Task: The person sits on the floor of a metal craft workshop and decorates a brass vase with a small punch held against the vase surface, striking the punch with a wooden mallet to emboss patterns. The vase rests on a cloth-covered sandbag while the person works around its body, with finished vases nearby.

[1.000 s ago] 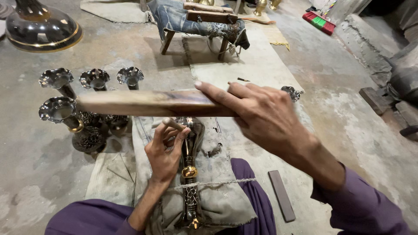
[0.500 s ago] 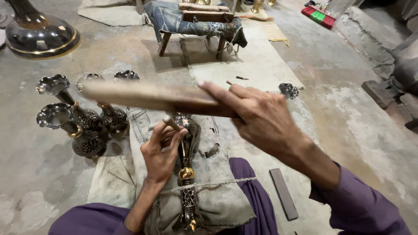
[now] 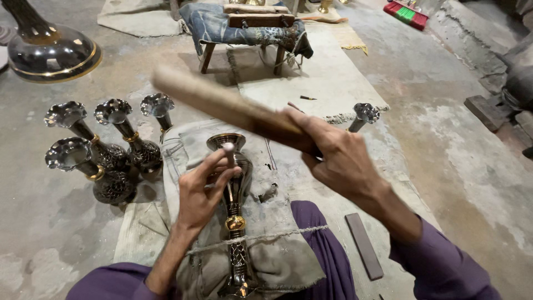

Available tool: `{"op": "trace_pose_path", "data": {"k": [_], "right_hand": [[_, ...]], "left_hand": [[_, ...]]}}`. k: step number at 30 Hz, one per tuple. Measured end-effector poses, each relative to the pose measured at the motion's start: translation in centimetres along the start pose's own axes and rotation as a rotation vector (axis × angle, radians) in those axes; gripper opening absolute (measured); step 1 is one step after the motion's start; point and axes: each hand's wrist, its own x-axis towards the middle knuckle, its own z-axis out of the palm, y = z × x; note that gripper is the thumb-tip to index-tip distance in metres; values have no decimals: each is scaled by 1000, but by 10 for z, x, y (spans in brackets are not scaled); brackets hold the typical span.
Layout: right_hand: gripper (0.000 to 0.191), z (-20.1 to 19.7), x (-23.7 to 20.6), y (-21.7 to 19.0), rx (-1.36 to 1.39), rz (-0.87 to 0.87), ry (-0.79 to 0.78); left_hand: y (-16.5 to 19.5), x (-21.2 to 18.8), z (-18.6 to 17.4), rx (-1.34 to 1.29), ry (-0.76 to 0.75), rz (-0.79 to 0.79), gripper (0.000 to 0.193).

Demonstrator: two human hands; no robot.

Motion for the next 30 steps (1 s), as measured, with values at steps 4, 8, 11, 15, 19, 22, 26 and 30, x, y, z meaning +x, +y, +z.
{"op": "trace_pose_path", "data": {"k": [4, 8, 11, 15, 19, 22, 26, 30], "right_hand": [[40, 11, -16, 9, -232, 91, 3], [59, 24, -37, 12, 136, 156, 107], [54, 32, -50, 12, 44, 239, 92], [64, 39, -65, 9, 459, 425, 116], [64, 40, -74, 6, 160, 267, 257], [56, 41, -79, 6, 581, 399, 286], [52, 46, -88, 12, 163, 336, 185], [48, 69, -100, 10, 565, 398, 302]], "left_hand": [[-1, 9, -5, 101, -125, -8, 45], [-4, 20, -6, 175, -279, -23, 39], [1, 22, -8, 178, -306, 0, 42], [10, 29, -14, 170, -356, 9, 44], [18, 35, -16, 167, -387, 41, 40], [20, 37, -16, 163, -409, 35, 41], [21, 43, -14, 220, -513, 13, 42], [24, 50, -15, 240, -595, -16, 42]]}}
